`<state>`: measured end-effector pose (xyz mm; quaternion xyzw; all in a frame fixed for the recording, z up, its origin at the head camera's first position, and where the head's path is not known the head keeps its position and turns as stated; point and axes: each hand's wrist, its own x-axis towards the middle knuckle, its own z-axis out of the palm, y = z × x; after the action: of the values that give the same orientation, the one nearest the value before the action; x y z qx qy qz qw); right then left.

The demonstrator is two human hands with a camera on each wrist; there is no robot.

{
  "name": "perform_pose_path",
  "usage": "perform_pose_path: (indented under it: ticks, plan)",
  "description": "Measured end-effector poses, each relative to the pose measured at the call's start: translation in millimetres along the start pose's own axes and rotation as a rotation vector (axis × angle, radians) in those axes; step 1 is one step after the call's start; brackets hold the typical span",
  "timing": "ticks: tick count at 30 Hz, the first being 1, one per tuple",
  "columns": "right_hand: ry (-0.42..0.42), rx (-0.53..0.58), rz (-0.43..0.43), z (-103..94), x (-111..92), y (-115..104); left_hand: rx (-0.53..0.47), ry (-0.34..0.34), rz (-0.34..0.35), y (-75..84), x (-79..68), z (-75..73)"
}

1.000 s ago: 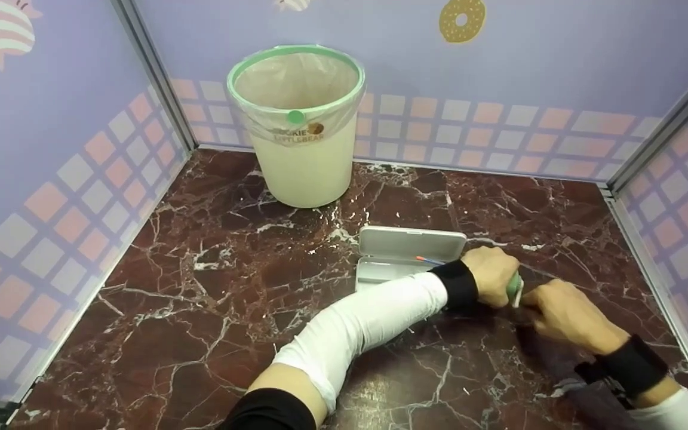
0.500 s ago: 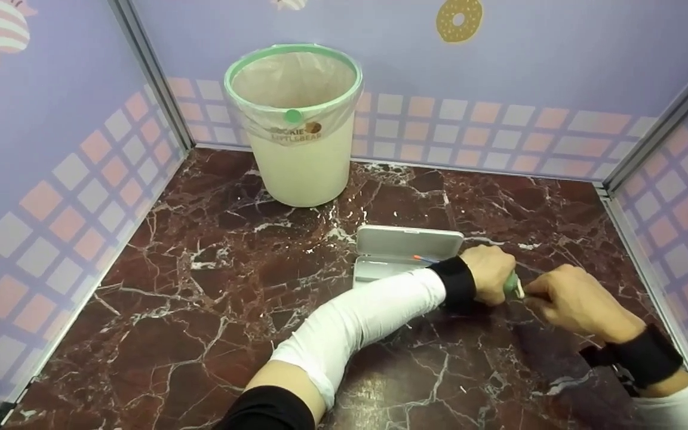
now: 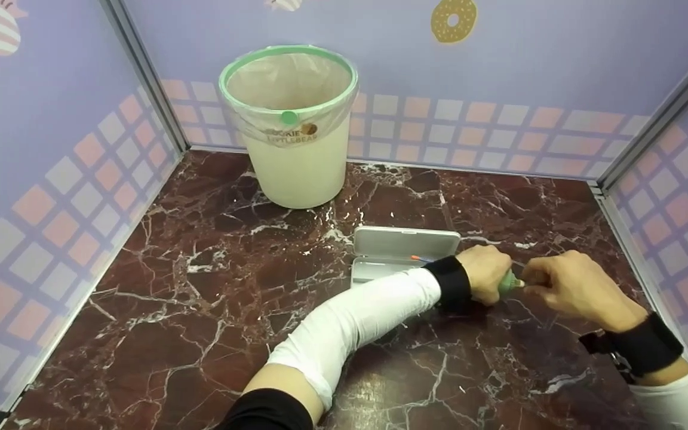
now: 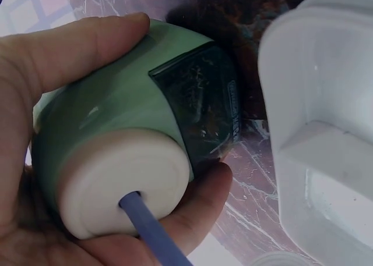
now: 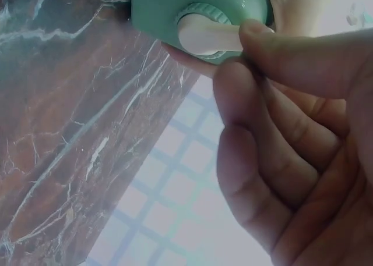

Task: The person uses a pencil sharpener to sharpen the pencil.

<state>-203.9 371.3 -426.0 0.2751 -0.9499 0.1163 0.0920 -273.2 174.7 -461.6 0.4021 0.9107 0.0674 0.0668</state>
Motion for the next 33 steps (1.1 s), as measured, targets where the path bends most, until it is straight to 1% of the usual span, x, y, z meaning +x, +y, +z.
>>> perform_pose_path:
  ticks: [7,9,11,14,15,17,19,22,24,25,27,30,33]
  plan:
    - [-0.020,0.041,0.018,-2.1,4.9,4.0,0.018,-0.005,0.010,-2.9,0.0,-0.8]
    - [0.006,0.055,0.022,-1.3,7.3,7.9,0.026,-0.010,0.003,-3.1,0.3,-0.6]
    - [0.050,0.058,0.020,2.0,10.3,13.3,0.032,-0.013,-0.002,-3.4,0.4,-0.7]
    - [0.115,0.040,0.032,10.8,15.6,23.0,0.031,-0.019,0.001,-4.0,0.4,-0.6]
    - [0.126,0.034,0.037,14.7,17.4,26.5,0.031,-0.020,0.007,-4.5,0.2,-0.2]
    - [0.108,0.036,0.055,24.6,20.7,33.8,0.040,-0.020,0.018,-5.2,0.5,1.0]
    - [0.061,0.069,0.049,38.9,22.0,41.2,0.055,-0.013,0.018,-4.9,1.0,3.1]
    - [-0.029,0.144,0.049,58.7,15.7,47.6,0.058,-0.022,0.022,-1.8,1.3,6.5]
    - [-0.050,0.178,0.039,67.9,9.4,47.7,0.042,-0.034,0.018,0.4,0.9,7.8]
    - [-0.049,0.183,0.038,69.6,7.0,46.7,0.033,-0.040,0.015,1.0,0.7,7.9]
    - [-0.022,0.167,0.031,70.3,5.7,43.9,0.020,-0.043,0.003,1.4,0.0,6.9]
    - [0.009,0.135,0.013,68.0,10.0,40.5,0.025,-0.019,-0.017,0.4,-0.9,3.8]
    - [0.001,0.111,0.021,64.6,12.7,38.1,0.032,-0.001,-0.012,-0.4,-2.2,1.5]
